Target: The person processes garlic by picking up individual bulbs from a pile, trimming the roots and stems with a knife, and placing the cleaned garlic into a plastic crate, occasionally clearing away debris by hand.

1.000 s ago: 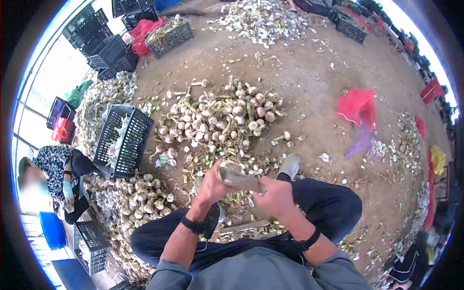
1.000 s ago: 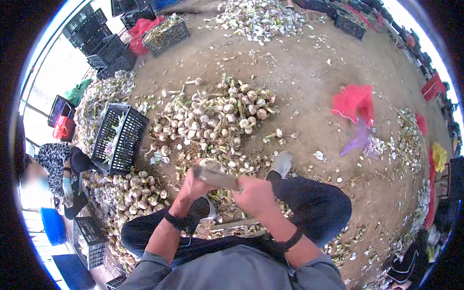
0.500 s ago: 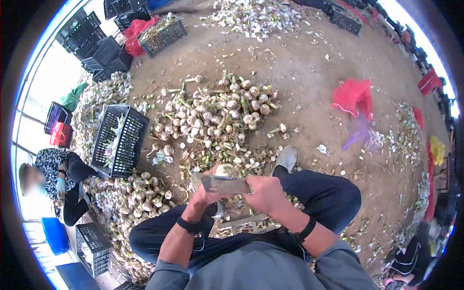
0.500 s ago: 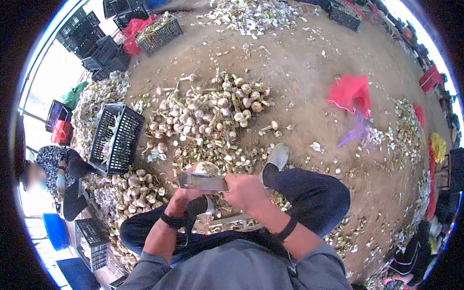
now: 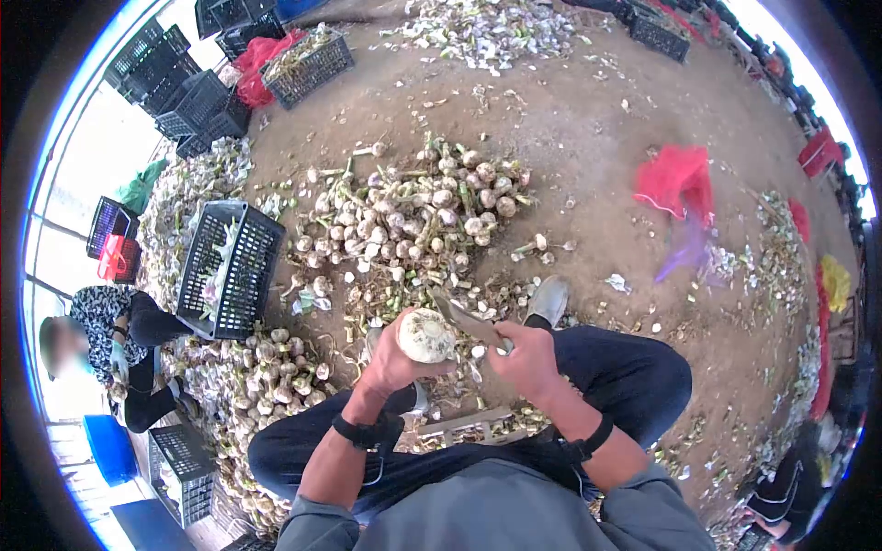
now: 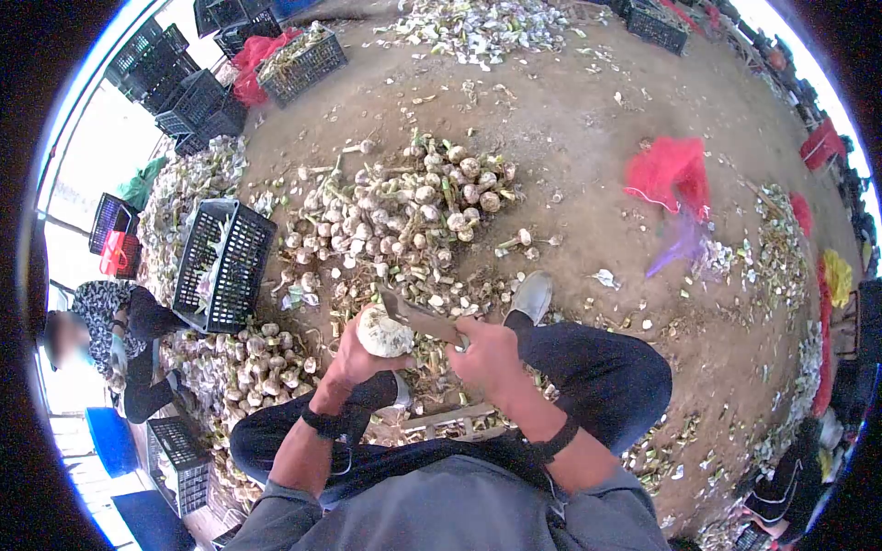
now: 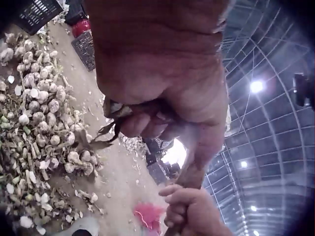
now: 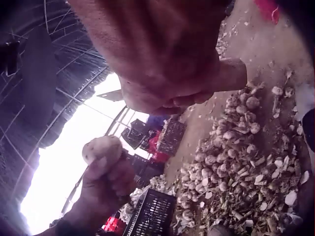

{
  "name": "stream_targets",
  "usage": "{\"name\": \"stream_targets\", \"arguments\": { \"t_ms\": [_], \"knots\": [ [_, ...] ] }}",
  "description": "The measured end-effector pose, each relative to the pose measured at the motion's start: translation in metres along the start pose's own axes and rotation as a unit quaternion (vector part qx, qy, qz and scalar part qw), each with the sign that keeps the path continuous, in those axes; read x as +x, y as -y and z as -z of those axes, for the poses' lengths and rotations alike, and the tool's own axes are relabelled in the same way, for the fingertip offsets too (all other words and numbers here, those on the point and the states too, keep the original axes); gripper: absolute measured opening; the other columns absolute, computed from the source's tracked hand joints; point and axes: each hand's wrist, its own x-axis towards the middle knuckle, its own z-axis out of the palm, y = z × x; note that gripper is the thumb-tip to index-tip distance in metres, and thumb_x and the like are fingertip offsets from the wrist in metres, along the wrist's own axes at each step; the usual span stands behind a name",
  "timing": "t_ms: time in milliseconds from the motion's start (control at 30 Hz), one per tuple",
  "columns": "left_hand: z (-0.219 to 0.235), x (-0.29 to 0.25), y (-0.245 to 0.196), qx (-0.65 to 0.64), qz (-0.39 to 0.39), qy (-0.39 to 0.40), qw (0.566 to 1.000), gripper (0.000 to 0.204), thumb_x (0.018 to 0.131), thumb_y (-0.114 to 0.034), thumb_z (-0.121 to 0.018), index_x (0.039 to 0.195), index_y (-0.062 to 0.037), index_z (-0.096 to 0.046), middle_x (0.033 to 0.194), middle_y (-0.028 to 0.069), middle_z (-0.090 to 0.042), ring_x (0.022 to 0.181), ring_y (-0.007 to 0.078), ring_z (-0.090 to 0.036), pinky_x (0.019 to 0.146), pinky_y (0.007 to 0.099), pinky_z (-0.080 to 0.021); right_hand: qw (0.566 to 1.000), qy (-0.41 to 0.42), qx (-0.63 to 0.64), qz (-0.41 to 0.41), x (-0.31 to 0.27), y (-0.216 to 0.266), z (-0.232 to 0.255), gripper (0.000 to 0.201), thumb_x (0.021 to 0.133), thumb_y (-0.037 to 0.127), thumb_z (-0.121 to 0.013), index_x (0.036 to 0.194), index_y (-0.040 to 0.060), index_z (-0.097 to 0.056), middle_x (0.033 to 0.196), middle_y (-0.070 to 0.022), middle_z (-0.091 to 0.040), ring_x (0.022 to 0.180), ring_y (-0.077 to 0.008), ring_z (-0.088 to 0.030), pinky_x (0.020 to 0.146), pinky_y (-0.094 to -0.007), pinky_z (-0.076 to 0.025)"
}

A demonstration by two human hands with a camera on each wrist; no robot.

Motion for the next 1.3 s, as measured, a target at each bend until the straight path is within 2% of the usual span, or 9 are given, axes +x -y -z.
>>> {"name": "stream_targets", "arguments": {
  "t_ms": [133, 267, 567, 867, 933, 1133, 1200, 1267, 1300],
  "knots": [
    [0.008, -0.003, 0.016, 0.029, 0.083, 0.095, 0.992, 0.076, 0.059, -0.017, -0.095, 0.122, -0.0029, -0.055, 0.113, 0.0069, -0.067, 0.102, 0.0156, -0.064, 0.091, 0.0323, -0.053, 0.984, 0.068, -0.032, 0.164, -0.006, 0.010, 0.006, 0.023, 0.067, 0.020, -0.076, 0.086, 0.0098, -0.067, 0.072, -0.0120, -0.066, 0.069, -0.0323, -0.068, 0.061, -0.0413, -0.054],
    [0.007, -0.016, 0.074, -0.291, 0.161, 0.058, 0.941, 0.087, 0.063, -0.016, -0.094, 0.134, -0.0033, -0.046, 0.123, 0.0078, -0.063, 0.109, 0.0152, -0.062, 0.095, 0.0334, -0.052, 0.962, 0.119, -0.097, 0.225, -0.008, 0.014, 0.000, 0.027, 0.065, 0.023, -0.076, 0.080, 0.0102, -0.059, 0.071, -0.0090, -0.064, 0.070, -0.0311, -0.067, 0.060, -0.0422, -0.052],
    [0.006, -0.029, -0.024, -0.382, 0.243, 0.058, 0.890, 0.050, 0.076, -0.022, -0.084, 0.118, -0.0032, -0.063, 0.112, 0.0057, -0.069, 0.101, 0.0118, -0.063, 0.090, 0.0307, -0.052, 0.956, 0.106, -0.123, 0.246, -0.006, 0.030, 0.009, 0.029, 0.064, 0.024, -0.076, 0.078, 0.0104, -0.055, 0.070, -0.0068, -0.063, 0.070, -0.0280, -0.067, 0.059, -0.0417, -0.052],
    [0.014, -0.030, 0.044, -0.299, 0.036, 0.104, 0.948, 0.070, 0.052, -0.013, -0.094, 0.115, -0.0018, -0.066, 0.109, 0.0031, -0.070, 0.097, 0.0118, -0.065, 0.091, 0.0306, -0.052, 0.951, 0.119, -0.121, 0.259, 0.003, 0.023, 0.003, 0.021, 0.066, 0.021, -0.073, 0.075, 0.0096, -0.057, 0.070, -0.0089, -0.064, 0.067, -0.0296, -0.068, 0.060, -0.0421, -0.054],
    [0.018, -0.021, 0.004, -0.230, 0.103, 0.226, 0.941, 0.069, 0.052, -0.010, -0.094, 0.115, -0.0013, -0.066, 0.109, 0.0048, -0.071, 0.099, 0.0127, -0.065, 0.092, 0.0313, -0.051, 0.956, 0.087, -0.195, 0.199, 0.010, -0.008, -0.002, 0.020, 0.066, 0.019, -0.074, 0.079, 0.0082, -0.062, 0.068, -0.0117, -0.064, 0.066, -0.0322, -0.067, 0.058, -0.0416, -0.053],
    [0.017, -0.008, 0.002, -0.154, 0.104, 0.145, 0.972, 0.089, 0.051, -0.021, -0.099, 0.126, -0.0012, -0.056, 0.115, 0.0048, -0.068, 0.105, 0.0151, -0.064, 0.097, 0.0331, -0.050, 0.997, -0.059, 0.041, 0.019, 0.008, -0.032, -0.009, 0.022, 0.079, 0.022, -0.077, 0.094, 0.0062, -0.074, 0.061, -0.0063, -0.064, 0.056, -0.0152, -0.063, 0.051, -0.0331, -0.046],
    [0.009, -0.006, 0.010, -0.265, 0.037, 0.144, 0.953, 0.096, 0.060, -0.034, -0.096, 0.135, -0.0025, -0.047, 0.124, 0.0061, -0.064, 0.111, 0.0170, -0.061, 0.099, 0.0333, -0.050, 0.899, 0.049, 0.344, -0.266, 0.002, 0.001, -0.010, 0.021, 0.084, 0.024, -0.077, 0.090, 0.0040, -0.073, 0.062, -0.0017, -0.063, 0.050, -0.0071, -0.054, 0.045, -0.0289, -0.039],
    [0.004, -0.005, 0.015, -0.245, 0.038, 0.126, 0.961, 0.097, 0.069, -0.044, -0.089, 0.141, -0.0013, -0.040, 0.139, 0.0136, -0.053, 0.126, 0.0251, -0.053, 0.106, 0.0381, -0.044, 0.859, 0.063, 0.424, -0.281, -0.001, 0.007, -0.023, 0.022, 0.089, 0.024, -0.074, 0.094, 0.0036, -0.071, 0.067, -0.0023, -0.064, 0.043, -0.0071, -0.048, 0.040, -0.0265, -0.033],
    [0.001, 0.001, 0.004, 0.018, -0.063, 0.100, 0.993, 0.100, 0.070, -0.048, -0.086, 0.143, -0.0005, -0.037, 0.143, 0.0177, -0.046, 0.132, 0.0300, -0.046, 0.109, 0.0412, -0.039, 0.800, 0.069, 0.503, -0.320, 0.000, 0.016, -0.022, 0.023, 0.089, 0.027, -0.074, 0.091, 0.0045, -0.070, 0.067, -0.0015, -0.063, 0.043, -0.0079, -0.048, 0.038, -0.0267, -0.033]
  ]
}}
